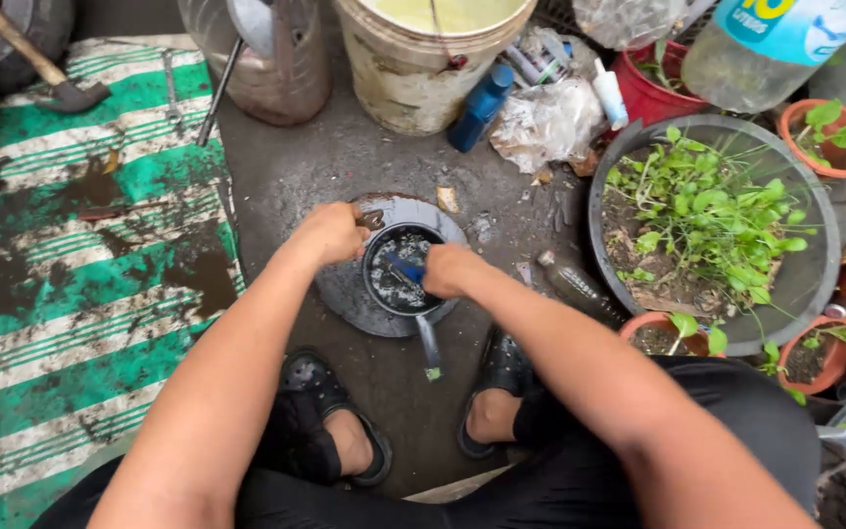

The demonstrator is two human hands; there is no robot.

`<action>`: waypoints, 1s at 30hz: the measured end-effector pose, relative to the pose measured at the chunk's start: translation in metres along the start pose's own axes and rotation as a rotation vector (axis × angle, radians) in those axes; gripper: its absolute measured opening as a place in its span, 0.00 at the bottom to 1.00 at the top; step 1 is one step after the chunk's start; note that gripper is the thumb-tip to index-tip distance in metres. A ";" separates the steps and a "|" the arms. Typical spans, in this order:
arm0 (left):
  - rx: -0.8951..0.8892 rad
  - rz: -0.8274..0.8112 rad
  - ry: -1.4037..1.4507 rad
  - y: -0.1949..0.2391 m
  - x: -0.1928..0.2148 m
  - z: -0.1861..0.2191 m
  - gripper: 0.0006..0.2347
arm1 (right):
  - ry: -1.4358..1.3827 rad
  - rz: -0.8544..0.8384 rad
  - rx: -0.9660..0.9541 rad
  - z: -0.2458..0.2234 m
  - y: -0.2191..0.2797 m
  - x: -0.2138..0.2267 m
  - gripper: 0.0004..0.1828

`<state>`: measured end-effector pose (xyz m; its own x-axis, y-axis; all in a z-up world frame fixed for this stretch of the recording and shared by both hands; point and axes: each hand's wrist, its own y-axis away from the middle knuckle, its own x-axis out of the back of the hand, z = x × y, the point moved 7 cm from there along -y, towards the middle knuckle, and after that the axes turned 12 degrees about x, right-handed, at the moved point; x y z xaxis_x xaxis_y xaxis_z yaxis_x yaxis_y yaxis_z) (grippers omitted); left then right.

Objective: The person sits on the ground and uses a blue brush to scrub a small metal part inside a metal pot filled with water. They rinse the part, inspect it, and then pick up a larger metal component to examine it.

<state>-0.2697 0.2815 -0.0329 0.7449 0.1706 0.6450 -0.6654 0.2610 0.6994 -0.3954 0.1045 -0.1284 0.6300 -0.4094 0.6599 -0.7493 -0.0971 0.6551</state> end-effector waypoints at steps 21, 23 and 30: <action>0.043 -0.103 0.510 -0.038 -0.065 -0.025 0.24 | 0.260 -0.069 -0.055 0.006 -0.032 -0.027 0.37; 0.006 -0.126 0.644 -0.008 -0.050 -0.022 0.22 | 0.268 -0.049 -0.101 0.003 0.010 0.006 0.37; -0.021 -0.232 0.973 0.024 -0.027 0.004 0.35 | -0.096 0.308 -0.205 0.049 0.104 0.094 0.23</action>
<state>-0.3059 0.2796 -0.0324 0.5783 0.8145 -0.0465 -0.5043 0.4018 0.7644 -0.4245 0.0118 -0.0160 0.3527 -0.4752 0.8061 -0.8379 0.2231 0.4982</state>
